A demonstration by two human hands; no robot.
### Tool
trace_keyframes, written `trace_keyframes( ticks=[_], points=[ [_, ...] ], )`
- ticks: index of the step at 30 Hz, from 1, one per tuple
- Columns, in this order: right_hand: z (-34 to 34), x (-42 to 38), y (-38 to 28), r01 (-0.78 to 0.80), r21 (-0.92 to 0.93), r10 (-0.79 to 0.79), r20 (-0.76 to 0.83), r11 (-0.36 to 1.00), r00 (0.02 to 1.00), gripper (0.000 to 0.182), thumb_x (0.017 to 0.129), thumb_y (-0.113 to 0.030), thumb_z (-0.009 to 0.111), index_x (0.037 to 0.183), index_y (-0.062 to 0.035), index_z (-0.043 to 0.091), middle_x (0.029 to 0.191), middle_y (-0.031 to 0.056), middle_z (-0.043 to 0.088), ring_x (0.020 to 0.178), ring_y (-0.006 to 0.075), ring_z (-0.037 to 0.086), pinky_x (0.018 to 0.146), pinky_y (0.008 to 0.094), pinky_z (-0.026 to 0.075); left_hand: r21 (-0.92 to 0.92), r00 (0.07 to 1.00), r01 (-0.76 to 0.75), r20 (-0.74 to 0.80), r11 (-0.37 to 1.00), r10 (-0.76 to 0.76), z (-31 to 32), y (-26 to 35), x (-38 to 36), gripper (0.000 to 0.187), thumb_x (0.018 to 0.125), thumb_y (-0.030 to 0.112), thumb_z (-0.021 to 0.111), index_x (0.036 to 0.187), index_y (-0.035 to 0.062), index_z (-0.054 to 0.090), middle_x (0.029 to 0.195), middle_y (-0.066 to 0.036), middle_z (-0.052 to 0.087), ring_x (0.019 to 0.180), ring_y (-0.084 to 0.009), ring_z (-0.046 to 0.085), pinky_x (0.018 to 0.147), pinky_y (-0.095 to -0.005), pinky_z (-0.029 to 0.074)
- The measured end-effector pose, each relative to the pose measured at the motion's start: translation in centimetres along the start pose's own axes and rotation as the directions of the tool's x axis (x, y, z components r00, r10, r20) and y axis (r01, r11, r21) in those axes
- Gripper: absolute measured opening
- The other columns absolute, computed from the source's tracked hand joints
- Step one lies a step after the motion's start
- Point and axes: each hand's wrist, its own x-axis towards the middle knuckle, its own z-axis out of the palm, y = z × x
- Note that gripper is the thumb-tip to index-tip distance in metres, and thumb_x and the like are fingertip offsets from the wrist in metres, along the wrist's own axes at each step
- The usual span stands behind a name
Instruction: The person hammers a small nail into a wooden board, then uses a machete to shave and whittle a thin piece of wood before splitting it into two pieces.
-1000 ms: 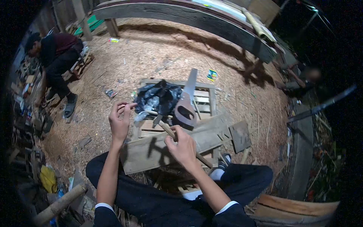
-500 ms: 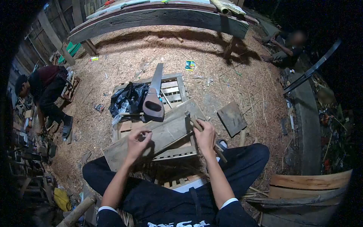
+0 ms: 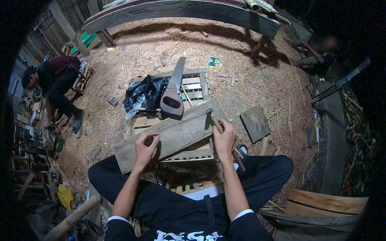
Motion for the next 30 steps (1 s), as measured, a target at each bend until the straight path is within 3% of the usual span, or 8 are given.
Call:
trace_keyframes(
  ticks=[5, 8, 15, 18, 20, 24, 26, 30],
  points=[
    [0.8, -1.4, -1.2, 0.066, -0.099, -0.061, 0.045, 0.993, 0.997, 0.028, 0.084, -0.013, 0.074, 0.108, 0.0006, 0.072, 0.106, 0.0185, 0.069, 0.099, 0.0387, 0.066, 0.087, 0.0459, 0.051, 0.04, 0.998, -0.065, -0.02, 0.997, 0.066, -0.3, -0.1, 0.3, 0.013, 0.091, 0.011, 0.075, 0.1, 0.0012, 0.075, 0.088, -0.003, 0.064, 0.077, -0.0092, 0.058, 0.069, -0.0244, 0.044],
    [1.0, -1.6, -3.0, 0.031, -0.183, -0.02, 0.058, 0.983, 0.998, 0.027, 0.084, -0.013, 0.074, 0.107, 0.0001, 0.072, 0.106, 0.0185, 0.069, 0.098, 0.0387, 0.066, 0.087, 0.0461, 0.051, 0.002, 0.999, 0.022, -0.027, 1.0, -0.022, -0.8, -0.5, -0.1, 0.014, 0.086, 0.016, 0.077, 0.094, 0.004, 0.075, 0.09, -0.009, 0.07, 0.089, -0.0263, 0.065, 0.084, -0.0366, 0.048],
    [3.2, -4.7, -3.3, -0.151, 0.215, 0.1, 0.229, 0.965, 0.968, 0.029, 0.085, -0.01, 0.074, 0.11, 0.0034, 0.072, 0.093, 0.0176, 0.076, 0.081, 0.0208, 0.073, 0.074, 0.0335, 0.054, 0.057, 0.996, -0.085, -0.011, 0.995, 0.086, -1.4, -1.6, -1.2, 0.01, 0.088, 0.007, 0.074, 0.097, 0.001, 0.073, 0.099, -0.01, 0.073, 0.095, -0.0217, 0.066, 0.087, -0.0338, 0.051],
    [5.5, -7.5, -5.8, -0.033, 0.278, -0.071, 0.355, 0.96, 0.932, 0.031, 0.082, -0.009, 0.076, 0.111, -0.0004, 0.072, 0.094, 0.0184, 0.076, 0.085, 0.0268, 0.076, 0.076, 0.035, 0.056, -0.273, 0.993, 0.019, -0.108, 0.962, -0.05, -1.7, -2.2, -2.0, 0.007, 0.088, 0.005, 0.073, 0.094, 0.0017, 0.073, 0.098, -0.01, 0.073, 0.095, -0.0228, 0.067, 0.088, -0.0337, 0.049],
    [6.8, -8.8, -7.8, 0.079, 0.227, -0.168, 0.407, 0.971, 0.898, 0.03, 0.081, -0.002, 0.077, 0.11, 0.001, 0.072, 0.093, 0.0134, 0.077, 0.083, 0.0156, 0.073, 0.074, 0.0292, 0.056, -0.287, 0.984, 0.029, -0.162, 0.958, -0.079, -2.6, -1.8, -2.6, 0.007, 0.089, 0.001, 0.072, 0.096, -0.0002, 0.072, 0.099, -0.011, 0.072, 0.095, -0.0217, 0.067, 0.087, -0.0313, 0.051],
    [8.6, -10.1, -9.7, 0.141, 0.112, -0.176, 0.425, 0.984, 0.888, 0.033, 0.078, -0.003, 0.077, 0.11, -0.003, 0.072, 0.09, 0.0135, 0.076, 0.081, 0.0231, 0.075, 0.075, 0.0332, 0.057, -0.078, 0.975, -0.057, -0.218, 0.995, 0.039, -3.7, -2.3, -3.0, 0.008, 0.087, 0.0, 0.072, 0.096, -0.0004, 0.072, 0.1, -0.012, 0.072, 0.096, -0.0231, 0.067, 0.088, -0.033, 0.052],
    [9.1, -10.0, -8.7, 0.099, 0.172, -0.159, 0.389, 0.98, 0.907, 0.032, 0.08, -0.005, 0.076, 0.111, -0.0059, 0.071, 0.096, 0.0164, 0.074, 0.088, 0.037, 0.072, 0.079, 0.042, 0.055, -0.089, 0.971, -0.022, -0.237, 0.996, 0.0, -3.9, -2.0, -3.2, 0.009, 0.086, 0.0, 0.073, 0.095, -0.0003, 0.073, 0.098, -0.011, 0.072, 0.096, -0.0239, 0.067, 0.087, -0.0341, 0.053],
    [7.8, -9.0, -9.0, -0.091, 0.299, -0.039, 0.404, 0.95, 0.914, 0.027, 0.086, -0.01, 0.077, 0.11, 0.0007, 0.07, 0.094, 0.0167, 0.074, 0.085, 0.0249, 0.072, 0.081, 0.036, 0.054, -0.061, 0.974, -0.047, -0.225, 0.997, 0.032, -3.6, -1.9, -3.2, 0.008, 0.085, 0.002, 0.074, 0.093, 0.0008, 0.074, 0.096, -0.01, 0.074, 0.094, -0.0236, 0.067, 0.084, -0.034, 0.053]
  ],
)
